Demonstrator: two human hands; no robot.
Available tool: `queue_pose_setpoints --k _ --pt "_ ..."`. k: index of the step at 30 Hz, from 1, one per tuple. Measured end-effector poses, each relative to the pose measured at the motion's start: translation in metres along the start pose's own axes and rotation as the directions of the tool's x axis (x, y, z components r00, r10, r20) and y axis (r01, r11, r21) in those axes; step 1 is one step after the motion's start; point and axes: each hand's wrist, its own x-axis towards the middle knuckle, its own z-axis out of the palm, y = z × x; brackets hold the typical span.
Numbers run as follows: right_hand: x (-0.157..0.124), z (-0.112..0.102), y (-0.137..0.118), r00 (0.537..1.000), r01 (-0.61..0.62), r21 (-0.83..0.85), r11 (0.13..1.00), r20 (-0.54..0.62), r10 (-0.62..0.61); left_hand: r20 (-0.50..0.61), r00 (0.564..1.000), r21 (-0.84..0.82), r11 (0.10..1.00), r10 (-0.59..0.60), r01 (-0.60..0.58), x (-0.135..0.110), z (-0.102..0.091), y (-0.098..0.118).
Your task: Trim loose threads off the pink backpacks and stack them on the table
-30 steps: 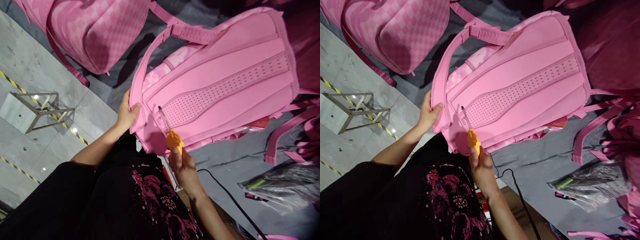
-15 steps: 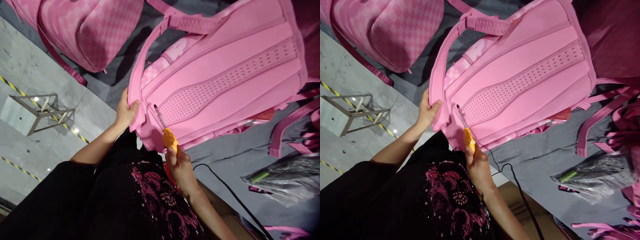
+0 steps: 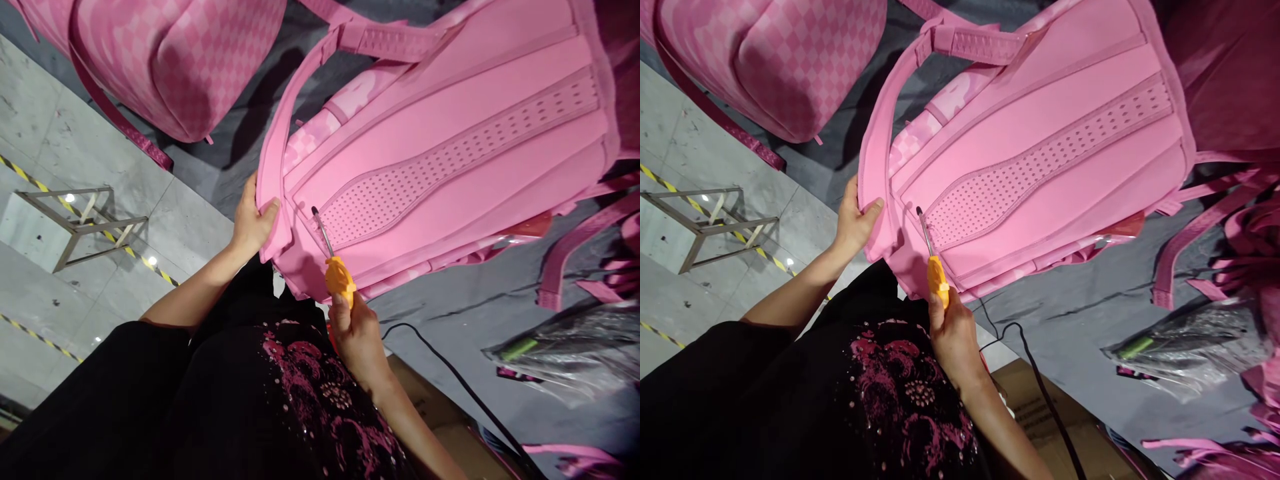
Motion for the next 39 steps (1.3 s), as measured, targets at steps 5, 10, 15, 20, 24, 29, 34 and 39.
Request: queue_pose_setpoints --k 5,10,15,20,24,29,34,39 --pt "-0.001 0.002 -0.002 1.0 -0.009 0.026 1.0 0.015 0.008 0.028 0.999 -0.02 0.999 -0.026 0.026 0.0 0.0 0.001" --pt "-0.001 0.004 -0.003 1.0 -0.023 0.039 0.999 -0.002 0.024 0.019 1.0 -0.01 1.0 -0.011 0.011 0.0 0.0 0.003" --pt "-0.001 0.004 -0.003 1.0 -0.02 0.013 1.0 -0.015 0.02 0.022 1.0 -0.007 1.0 -0.004 0.005 0.0 0.0 0.002" --pt "-0.001 0.004 -0.001 1.0 -0.016 0.017 1.0 -0.025 0.016 0.013 1.0 0.027 0.999 0.024 -0.024 -0.001 -0.001 0.001" --pt "0.0 0.005 -0.002 1.0 -0.022 0.008 1.0 -0.005 0.022 0.021 1.0 0.016 1.0 0.018 -0.018 0.0 -0.001 0.002" --pt "0.0 0.006 -0.002 0.999 -0.035 -0.013 0.999 -0.015 0.035 0.029 1.0 -0.013 1.0 -0.005 0.006 0.0 -0.001 0.002" --pt "0.0 0.007 -0.002 0.999 -0.028 -0.024 0.999 -0.031 0.027 0.037 0.999 0.0 1.0 -0.008 0.008 -0.002 0.0 0.004" --pt "0.0 0.009 -0.002 0.999 -0.01 -0.018 1.0 -0.039 0.01 0.004 0.994 0.069 0.992 0.106 -0.106 0.002 -0.007 0.027"
